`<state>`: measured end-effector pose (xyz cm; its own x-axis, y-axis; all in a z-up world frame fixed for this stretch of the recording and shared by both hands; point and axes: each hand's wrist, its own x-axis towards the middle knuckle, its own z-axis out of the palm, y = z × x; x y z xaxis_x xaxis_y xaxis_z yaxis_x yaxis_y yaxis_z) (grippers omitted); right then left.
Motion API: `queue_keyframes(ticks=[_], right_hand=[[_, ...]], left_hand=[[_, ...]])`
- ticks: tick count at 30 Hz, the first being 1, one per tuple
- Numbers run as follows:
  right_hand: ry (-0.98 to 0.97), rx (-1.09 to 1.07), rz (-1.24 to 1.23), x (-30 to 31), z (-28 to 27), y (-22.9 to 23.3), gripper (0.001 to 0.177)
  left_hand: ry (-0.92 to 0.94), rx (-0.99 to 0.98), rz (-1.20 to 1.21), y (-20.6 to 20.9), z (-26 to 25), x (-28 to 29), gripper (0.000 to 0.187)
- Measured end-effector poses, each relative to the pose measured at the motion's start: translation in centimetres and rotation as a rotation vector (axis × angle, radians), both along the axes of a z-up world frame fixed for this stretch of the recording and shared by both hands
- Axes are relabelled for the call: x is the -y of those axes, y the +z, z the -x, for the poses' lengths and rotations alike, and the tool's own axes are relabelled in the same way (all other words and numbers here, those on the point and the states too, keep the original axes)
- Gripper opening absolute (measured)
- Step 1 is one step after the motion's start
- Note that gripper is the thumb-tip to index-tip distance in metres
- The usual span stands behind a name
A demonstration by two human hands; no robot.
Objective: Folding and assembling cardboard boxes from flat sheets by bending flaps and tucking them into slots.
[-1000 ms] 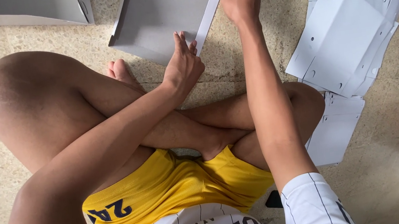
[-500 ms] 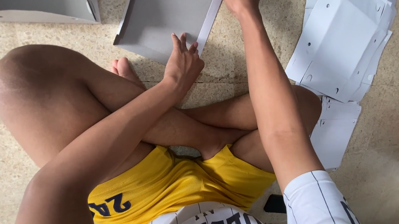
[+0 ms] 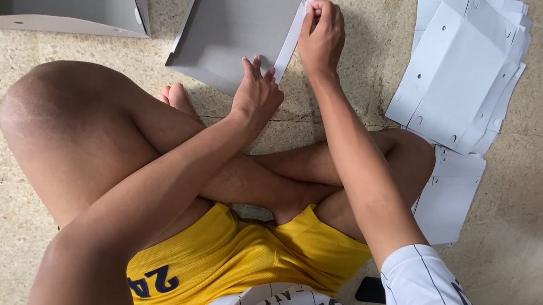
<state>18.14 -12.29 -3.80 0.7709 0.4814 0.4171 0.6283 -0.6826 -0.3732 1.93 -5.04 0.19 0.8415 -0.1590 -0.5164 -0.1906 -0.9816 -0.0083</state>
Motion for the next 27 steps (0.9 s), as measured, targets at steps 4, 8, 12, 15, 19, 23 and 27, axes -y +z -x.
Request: queue_keyframes(ticks=[4,8,12,15,19,23,27], right_hand=[[-0.016,-0.09,0.027,0.7,0.6,-0.1,0.008],[0.013,-0.325,0.181,1.1,-0.1,1.0,0.009],[0.073,-0.633,0.425,1.7,0.4,2.7,0.015],[0.065,-0.604,0.473,3.4,2.6,0.8,0.008],[0.046,-0.691,0.549,2.5,5.2,2.9,0.008],[0.053,-0.746,0.666,1.4,5.3,4.7,0.011],[0.089,-0.804,0.692,0.9,5.9,6.5,0.015]], left_hand=[[0.012,0.032,-0.002,-0.2,-0.1,0.2,0.036],[-0.006,0.02,-0.004,-0.1,0.0,0.1,0.04],[0.005,0.032,0.009,-0.1,-0.2,0.1,0.036],[0.102,0.125,0.083,2.2,0.7,0.0,0.03],[0.079,0.144,0.052,2.8,0.4,-0.3,0.03],[0.091,0.127,0.029,3.5,-0.3,-0.8,0.03],[0.167,0.206,0.104,-1.1,-0.5,-1.1,0.067]])
